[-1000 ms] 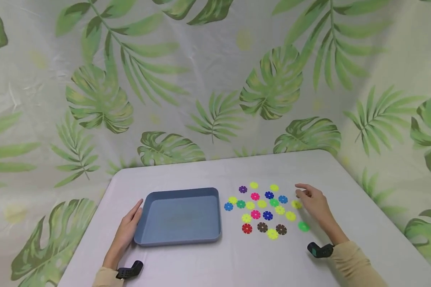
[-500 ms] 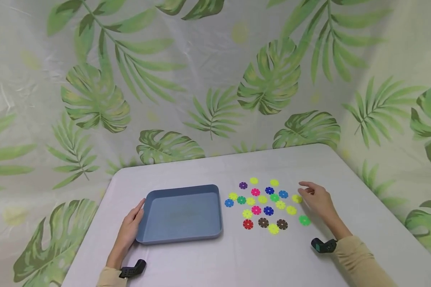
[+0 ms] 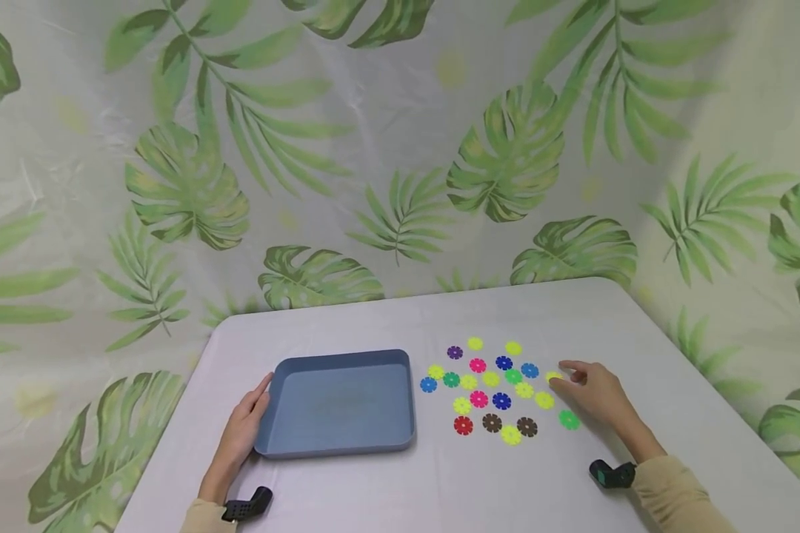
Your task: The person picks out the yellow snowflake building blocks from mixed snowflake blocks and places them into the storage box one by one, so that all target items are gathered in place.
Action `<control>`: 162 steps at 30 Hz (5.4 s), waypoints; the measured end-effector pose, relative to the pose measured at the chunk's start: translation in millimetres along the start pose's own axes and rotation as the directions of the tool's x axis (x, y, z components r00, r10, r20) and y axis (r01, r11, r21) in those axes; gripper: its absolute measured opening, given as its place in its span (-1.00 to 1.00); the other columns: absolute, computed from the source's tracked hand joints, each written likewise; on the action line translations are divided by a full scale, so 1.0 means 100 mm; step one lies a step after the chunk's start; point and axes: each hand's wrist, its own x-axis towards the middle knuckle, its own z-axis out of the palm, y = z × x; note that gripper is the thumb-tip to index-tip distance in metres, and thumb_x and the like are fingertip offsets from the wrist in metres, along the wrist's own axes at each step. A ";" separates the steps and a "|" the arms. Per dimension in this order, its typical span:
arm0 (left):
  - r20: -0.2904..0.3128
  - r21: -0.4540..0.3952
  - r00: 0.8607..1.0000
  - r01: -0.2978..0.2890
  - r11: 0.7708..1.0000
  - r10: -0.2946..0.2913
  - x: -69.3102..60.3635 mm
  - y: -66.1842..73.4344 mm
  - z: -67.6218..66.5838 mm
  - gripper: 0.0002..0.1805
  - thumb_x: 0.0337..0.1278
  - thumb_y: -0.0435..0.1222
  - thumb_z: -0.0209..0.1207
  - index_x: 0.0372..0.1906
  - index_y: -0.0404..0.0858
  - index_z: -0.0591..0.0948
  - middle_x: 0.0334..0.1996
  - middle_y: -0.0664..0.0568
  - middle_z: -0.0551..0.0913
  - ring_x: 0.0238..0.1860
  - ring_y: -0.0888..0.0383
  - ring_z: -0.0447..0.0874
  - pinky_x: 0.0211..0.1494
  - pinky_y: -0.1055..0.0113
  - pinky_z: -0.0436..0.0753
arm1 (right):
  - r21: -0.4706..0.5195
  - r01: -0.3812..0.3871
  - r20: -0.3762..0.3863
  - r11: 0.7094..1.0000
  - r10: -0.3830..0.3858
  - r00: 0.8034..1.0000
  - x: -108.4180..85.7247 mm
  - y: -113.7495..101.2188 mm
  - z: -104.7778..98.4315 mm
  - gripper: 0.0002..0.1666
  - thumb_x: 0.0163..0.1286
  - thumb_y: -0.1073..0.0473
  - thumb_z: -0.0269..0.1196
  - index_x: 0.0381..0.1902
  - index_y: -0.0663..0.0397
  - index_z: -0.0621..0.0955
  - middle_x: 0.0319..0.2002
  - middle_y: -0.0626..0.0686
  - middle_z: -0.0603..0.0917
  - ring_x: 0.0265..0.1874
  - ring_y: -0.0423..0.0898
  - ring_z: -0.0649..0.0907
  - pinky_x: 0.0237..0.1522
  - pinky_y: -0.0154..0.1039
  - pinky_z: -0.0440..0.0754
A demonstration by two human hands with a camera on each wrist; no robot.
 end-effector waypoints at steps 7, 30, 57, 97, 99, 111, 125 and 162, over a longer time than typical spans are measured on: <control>-0.005 -0.002 1.000 -0.005 1.000 0.005 0.01 -0.03 0.00 -0.50 0.65 -0.13 -0.12 0.53 -0.12 0.34 -0.27 -0.04 0.37 -0.26 0.07 0.30 -0.08 0.17 0.28 | -0.017 0.038 -0.014 0.999 -0.038 0.999 -0.01 -0.01 0.02 -0.21 0.28 -0.25 0.41 0.15 0.31 0.64 -0.16 0.20 0.63 -0.23 0.06 0.52 -0.30 -0.12 0.46; -0.015 0.003 1.000 -0.007 1.000 0.007 0.04 -0.02 0.00 -0.50 0.64 -0.17 -0.10 0.53 -0.14 0.35 -0.19 -0.07 0.48 -0.20 0.05 0.35 0.02 0.13 0.33 | -0.061 0.052 -0.061 0.997 -0.056 0.997 0.01 -0.01 0.04 -0.40 0.23 -0.17 0.48 -0.07 0.26 0.75 -0.27 0.07 0.63 -0.30 -0.01 0.56 -0.35 -0.14 0.47; -0.008 -0.028 1.000 -0.012 1.000 0.012 0.01 -0.04 0.01 -0.50 0.64 -0.18 -0.10 0.54 -0.15 0.33 -0.21 -0.07 0.47 -0.26 0.08 0.32 -0.08 0.19 0.30 | -0.059 0.187 -0.095 0.981 -0.192 0.977 0.39 -0.80 0.02 -0.57 0.23 0.00 0.49 -0.11 0.24 0.75 -0.50 0.00 0.45 -0.50 -0.07 0.38 -0.53 -0.25 0.29; -0.062 -0.060 0.998 -0.024 0.998 0.020 0.03 -0.02 0.04 -0.52 0.62 -0.22 -0.06 0.50 -0.17 0.40 -0.33 -0.01 0.40 -0.36 0.10 0.29 -0.17 0.21 0.31 | 0.059 0.656 0.260 0.752 -0.646 0.717 0.81 -3.54 1.70 -0.73 0.23 0.07 0.49 -0.20 0.13 0.80 -0.54 -0.08 0.65 -0.64 -0.23 0.42 -0.51 -0.29 0.35; -0.061 -0.064 0.998 -0.025 0.998 0.021 0.03 -0.02 0.03 -0.52 0.62 -0.23 -0.06 0.50 -0.18 0.39 -0.33 -0.01 0.40 -0.36 0.09 0.29 -0.17 0.21 0.31 | 0.059 0.657 0.274 0.751 -0.645 0.713 0.81 -3.60 1.78 -0.73 0.23 0.06 0.50 -0.21 0.12 0.80 -0.55 -0.11 0.64 -0.65 -0.25 0.43 -0.52 -0.32 0.36; -0.049 -0.074 0.999 -0.010 0.997 0.006 0.05 -0.01 0.02 -0.52 0.62 -0.20 -0.07 0.50 -0.15 0.39 -0.26 -0.02 0.45 -0.30 0.09 0.34 -0.15 0.19 0.33 | 0.038 0.644 0.323 0.764 -0.619 0.715 0.80 -3.84 2.07 -0.67 0.24 0.01 0.49 -0.15 0.11 0.80 -0.35 -0.04 0.75 -0.56 -0.27 0.54 -0.43 -0.33 0.53; -0.045 -0.059 0.999 -0.009 0.998 0.006 0.04 -0.03 0.03 -0.52 0.62 -0.18 -0.07 0.50 -0.13 0.40 -0.27 0.00 0.43 -0.32 0.10 0.33 -0.18 0.21 0.32 | 0.010 0.618 0.358 0.786 -0.580 0.732 0.80 -3.96 2.29 -0.67 0.23 -0.01 0.49 -0.16 0.09 0.81 -0.22 0.00 0.78 -0.49 -0.23 0.60 -0.34 -0.28 0.58; -0.068 -0.047 0.996 -0.053 0.997 0.050 0.06 -0.05 0.03 -0.53 0.60 -0.20 -0.03 0.46 -0.19 0.44 -0.30 0.02 0.46 -0.38 0.12 0.31 -0.22 0.28 0.33 | -0.017 0.632 0.341 0.775 -0.590 0.732 0.82 -3.96 2.59 -0.64 0.23 0.01 0.50 -0.10 0.10 0.81 -0.18 -0.01 0.79 -0.37 -0.18 0.67 -0.32 -0.29 0.60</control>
